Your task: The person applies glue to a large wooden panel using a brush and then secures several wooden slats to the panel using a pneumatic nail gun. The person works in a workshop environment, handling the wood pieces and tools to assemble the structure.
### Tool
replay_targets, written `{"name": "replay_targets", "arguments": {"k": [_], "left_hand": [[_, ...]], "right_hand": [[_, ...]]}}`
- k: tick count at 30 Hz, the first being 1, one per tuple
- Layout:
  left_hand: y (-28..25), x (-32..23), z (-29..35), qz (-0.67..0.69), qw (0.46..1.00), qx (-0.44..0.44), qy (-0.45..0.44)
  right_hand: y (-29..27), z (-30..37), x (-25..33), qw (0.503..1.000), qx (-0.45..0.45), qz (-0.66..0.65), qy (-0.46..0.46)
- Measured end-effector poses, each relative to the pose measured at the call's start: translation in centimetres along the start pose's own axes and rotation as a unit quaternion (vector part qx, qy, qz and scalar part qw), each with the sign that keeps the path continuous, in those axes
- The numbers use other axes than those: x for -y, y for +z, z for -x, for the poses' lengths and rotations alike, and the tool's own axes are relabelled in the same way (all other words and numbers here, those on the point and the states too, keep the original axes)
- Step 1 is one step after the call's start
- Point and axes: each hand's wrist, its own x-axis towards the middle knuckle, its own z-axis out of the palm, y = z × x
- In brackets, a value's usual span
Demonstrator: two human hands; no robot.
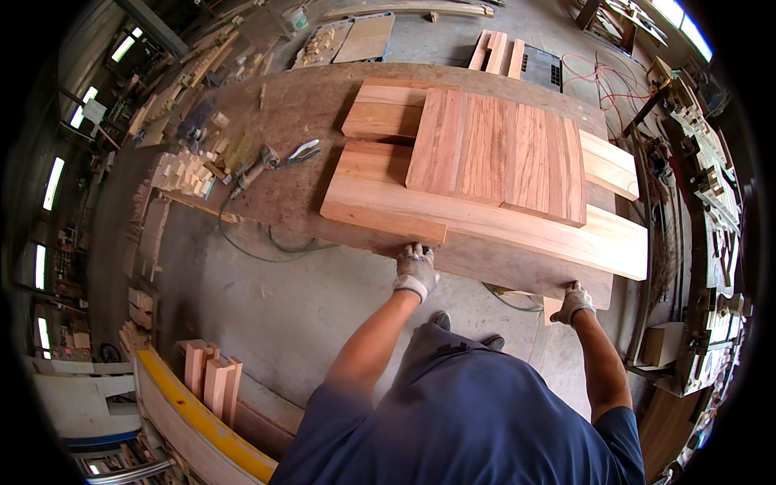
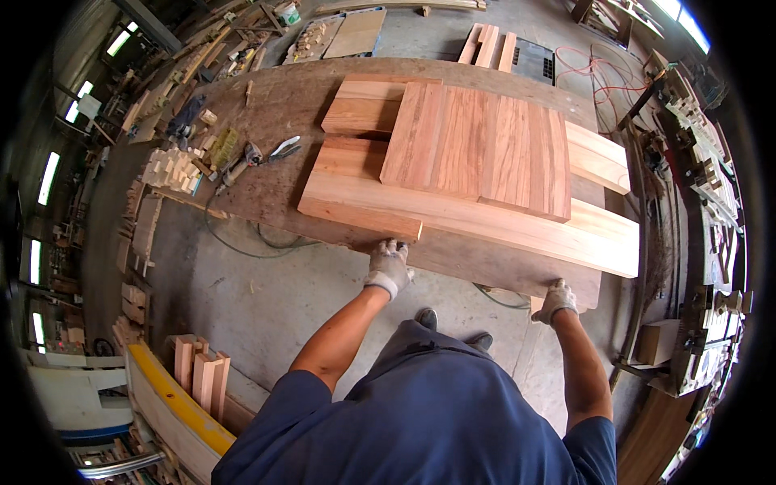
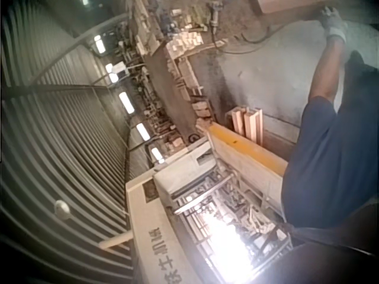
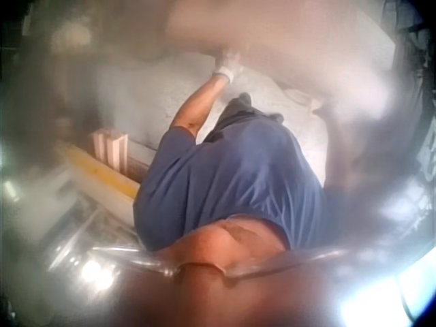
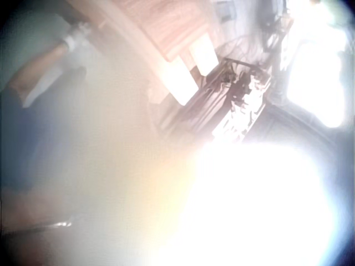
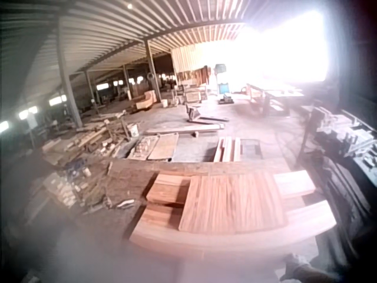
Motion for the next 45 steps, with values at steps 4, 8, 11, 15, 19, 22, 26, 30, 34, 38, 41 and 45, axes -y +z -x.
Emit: {"name": "replay_targets", "arguments": {"k": [4, 8, 11, 15, 19, 22, 26, 30, 34, 38, 41, 45], "left_hand": [[0.3, 0.1, -0.1, 0.001, 1.0, -0.01, 0.005], [0.7, 0.4, -0.1, 0.01, 1.0, -0.017, 0.0], [0.6, 0.6, -0.3, 0.011, 1.0, -0.01, 0.005], [1.3, 0.6, -0.3, 0.009, 0.999, -0.032, 0.011], [5.7, 1.9, -1.2, -0.001, 0.997, -0.07, 0.042], [6.0, 2.3, -0.4, 0.053, 0.99, -0.101, 0.078], [2.6, -1.2, 2.4, -0.009, 0.997, -0.056, 0.046], [6.5, -2.1, 1.9, 0.064, 0.995, -0.061, 0.049], [14.7, -2.7, 4.6, 0.105, 0.989, -0.097, 0.035], [20.1, -7.2, 10.4, -0.037, 0.993, 0.104, 0.037], [20.1, -12.1, 15.9, -0.24, 0.921, 0.139, 0.273], [30.7, -7.7, 12.5, -0.242, 0.907, 0.136, 0.316]], "right_hand": [[0.8, -0.5, -0.3, 1.0, -0.013, 0.001, 0.002], [0.2, -0.2, 0.3, 1.0, 0.001, -0.01, 0.003], [0.5, 0.2, 0.4, 1.0, -0.026, -0.009, -0.001], [2.1, 0.4, -0.2, 0.997, -0.071, -0.038, -0.007], [3.0, 0.6, -1.0, 0.973, -0.137, -0.175, -0.066], [5.7, -0.4, -0.8, 0.973, -0.165, -0.16, -0.034], [4.1, 1.0, 0.0, 0.976, -0.128, -0.172, 0.022], [6.4, 1.5, -0.9, 0.967, -0.17, -0.188, -0.017], [12.1, 5.6, -1.5, 0.915, -0.305, -0.253, -0.077], [24.8, 10.4, -5.6, 0.903, -0.209, -0.373, -0.044], [35.9, 15.7, -12.0, 0.875, 0.068, -0.475, 0.058], [55.1, 25.0, -19.1, 0.819, 0.153, -0.477, 0.28]]}}
